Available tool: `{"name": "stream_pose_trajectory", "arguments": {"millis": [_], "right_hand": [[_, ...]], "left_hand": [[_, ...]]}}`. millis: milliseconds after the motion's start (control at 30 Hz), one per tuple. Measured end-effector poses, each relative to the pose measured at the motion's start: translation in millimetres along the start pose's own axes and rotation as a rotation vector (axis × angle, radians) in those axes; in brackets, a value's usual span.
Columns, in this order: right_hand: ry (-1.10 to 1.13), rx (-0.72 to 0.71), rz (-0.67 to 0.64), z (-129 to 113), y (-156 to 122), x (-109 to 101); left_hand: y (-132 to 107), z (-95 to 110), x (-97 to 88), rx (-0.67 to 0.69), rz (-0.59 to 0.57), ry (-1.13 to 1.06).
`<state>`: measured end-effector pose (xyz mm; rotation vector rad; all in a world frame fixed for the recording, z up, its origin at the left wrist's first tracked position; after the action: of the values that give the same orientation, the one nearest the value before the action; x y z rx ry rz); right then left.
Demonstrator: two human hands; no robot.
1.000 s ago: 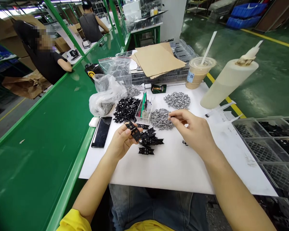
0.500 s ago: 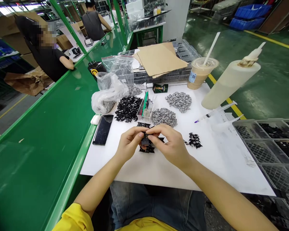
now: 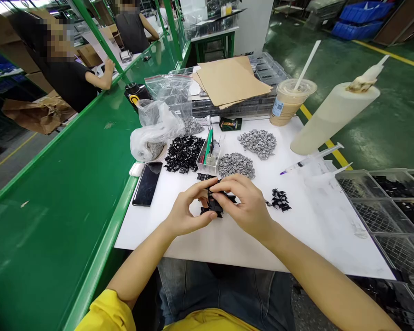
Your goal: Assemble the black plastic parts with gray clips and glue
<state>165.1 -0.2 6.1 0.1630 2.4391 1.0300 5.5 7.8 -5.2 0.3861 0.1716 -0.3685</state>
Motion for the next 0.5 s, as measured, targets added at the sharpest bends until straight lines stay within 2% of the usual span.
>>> {"name": "stream_pose_trajectory", "arguments": {"millis": [233, 500], "right_hand": [[-0.049, -0.070, -0.053, 0.3, 3.9, -3.8], [-0.021, -0.054, -0.070, -1.2, 4.6, -6.4]], "left_hand": [[0.1, -1.4, -0.2, 0.039, 0.004, -0.056], [-1.4, -1.6, 1.2, 0.042, 0.008, -0.015]]}}
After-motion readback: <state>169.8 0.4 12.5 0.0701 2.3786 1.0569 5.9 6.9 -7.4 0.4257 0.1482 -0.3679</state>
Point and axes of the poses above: each hand's wrist, its own y-axis towards the middle knuckle, its own x-axis out of the palm, z = x × y, the point moved 2 cm from there along y, towards the middle knuckle, and after that the axes turned 5 degrees about z, right-handed, at the moved point
